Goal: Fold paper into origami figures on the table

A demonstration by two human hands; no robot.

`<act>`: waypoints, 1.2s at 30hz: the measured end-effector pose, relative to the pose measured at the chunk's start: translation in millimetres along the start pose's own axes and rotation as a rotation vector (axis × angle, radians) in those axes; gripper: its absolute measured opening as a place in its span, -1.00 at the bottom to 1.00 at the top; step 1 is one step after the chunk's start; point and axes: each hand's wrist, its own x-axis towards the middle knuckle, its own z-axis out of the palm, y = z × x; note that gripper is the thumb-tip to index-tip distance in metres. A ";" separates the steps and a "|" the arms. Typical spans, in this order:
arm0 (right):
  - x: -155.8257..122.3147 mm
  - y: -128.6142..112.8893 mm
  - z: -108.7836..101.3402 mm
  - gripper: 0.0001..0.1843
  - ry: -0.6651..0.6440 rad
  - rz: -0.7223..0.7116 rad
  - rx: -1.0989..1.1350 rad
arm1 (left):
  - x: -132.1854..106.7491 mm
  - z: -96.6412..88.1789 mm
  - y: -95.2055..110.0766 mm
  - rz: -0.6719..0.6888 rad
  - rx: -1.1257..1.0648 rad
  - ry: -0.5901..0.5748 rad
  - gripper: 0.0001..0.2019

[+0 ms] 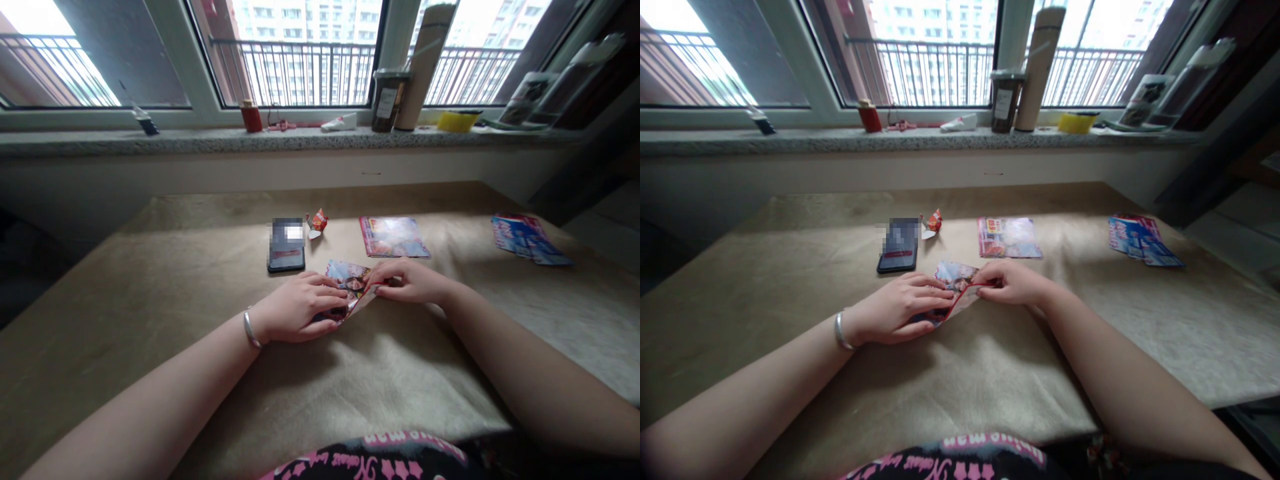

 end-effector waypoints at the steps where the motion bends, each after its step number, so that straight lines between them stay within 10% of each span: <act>1: -1.0 1.0 -1.2 -0.77 -0.004 0.035 0.005 | 0.2 0.3 0.5 0.014 -0.016 -0.003 -0.60; 17: -2.6 2.3 -9.6 -0.68 -0.135 0.148 -0.023 | -2.6 8.9 -10.2 -0.101 0.109 0.057 -0.65; 36: 14.9 -8.8 25.0 -0.81 0.134 0.391 -0.200 | -1.3 7.5 -7.1 -0.033 0.100 0.083 -0.76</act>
